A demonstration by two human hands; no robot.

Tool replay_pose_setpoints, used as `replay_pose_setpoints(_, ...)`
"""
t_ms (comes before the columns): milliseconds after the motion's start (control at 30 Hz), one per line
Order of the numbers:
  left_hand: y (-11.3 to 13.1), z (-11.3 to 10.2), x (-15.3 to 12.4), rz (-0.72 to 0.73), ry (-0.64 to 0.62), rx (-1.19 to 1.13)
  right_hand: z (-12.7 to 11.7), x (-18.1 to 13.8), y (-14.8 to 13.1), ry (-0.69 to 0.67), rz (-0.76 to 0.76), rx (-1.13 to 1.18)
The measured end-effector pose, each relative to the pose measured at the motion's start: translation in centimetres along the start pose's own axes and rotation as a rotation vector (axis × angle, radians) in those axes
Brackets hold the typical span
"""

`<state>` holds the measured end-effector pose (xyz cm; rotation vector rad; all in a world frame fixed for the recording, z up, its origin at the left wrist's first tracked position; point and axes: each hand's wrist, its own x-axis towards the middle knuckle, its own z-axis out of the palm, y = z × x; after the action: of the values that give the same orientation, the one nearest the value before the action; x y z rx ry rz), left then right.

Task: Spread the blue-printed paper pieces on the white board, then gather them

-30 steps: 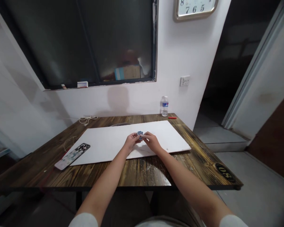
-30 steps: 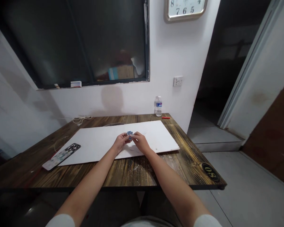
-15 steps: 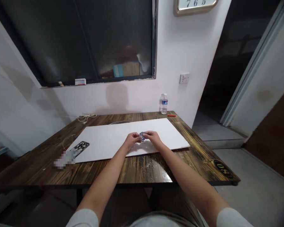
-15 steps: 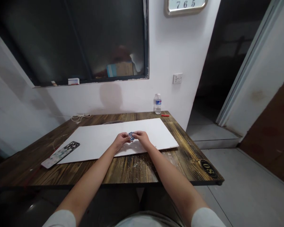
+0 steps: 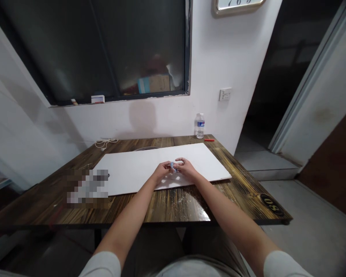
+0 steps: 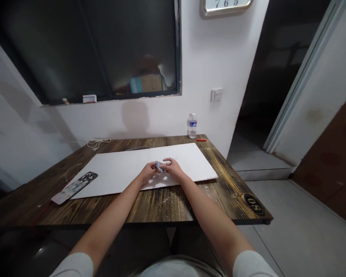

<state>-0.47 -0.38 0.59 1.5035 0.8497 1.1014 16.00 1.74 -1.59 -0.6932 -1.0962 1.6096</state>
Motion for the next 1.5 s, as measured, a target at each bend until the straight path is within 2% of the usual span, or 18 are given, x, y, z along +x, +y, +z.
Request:
replay_pose_setpoints(100, 0.6, 0.2, -0.1, 0.057, 0.035, 0.018, 0.1, -0.2, -0.1, -0.026, -0.004, -0.01)
replay_pose_setpoints(300, 0.1, 0.3, 0.1, -0.003, 0.067, -0.013, 0.3, -0.7, -0.4, -0.031, -0.04, -0.034)
replay_pose_setpoints(433, -0.6, 0.2, 0.5, -0.015, 0.098, -0.072, -0.1, -0.5, -0.8, -0.057, -0.072, -0.169)
replay_pose_setpoints(533, -0.9, -0.1, 0.9, -0.01, 0.159, -0.119, -1.2, -0.2, -1.8, -0.034, -0.154, -0.393)
replay_pose_setpoints(600, -1.2, -0.4, 1.2, -0.008, 0.226, -0.129, -2.3, -0.1, -2.8, 0.04, -0.231, -0.635)
replay_pose_setpoints(667, -1.5, -0.8, 1.4, 0.001, 0.313, -0.123, -3.5, -0.3, -3.8, 0.055, -0.272, -0.917)
replay_pose_setpoints(767, -2.0, -1.3, 1.7, 0.028, 0.431, -0.122, -5.1, -0.7, -4.7, -0.04, -0.212, -1.23)
replay_pose_setpoints(867, -2.4, -1.7, 1.8, 0.023, 0.496, -0.132, -5.7, -0.9, -4.9, -0.151, -0.14, -1.39)
replay_pose_setpoints(1033, -2.4, -1.8, 1.8, -0.037, 0.546, -0.123, -5.1, -1.0, -4.5, -0.241, -0.064, -1.527)
replay_pose_setpoints(1333, -2.3, -1.6, 1.7, -0.011, 0.523, -0.098, -4.8, -1.1, -4.3, -0.237, 0.052, -1.583)
replay_pose_setpoints(1500, -2.2, -1.6, 1.8, -0.022, 0.517, -0.085, -4.7, -1.1, -4.4, -0.205, -0.012, -1.512)
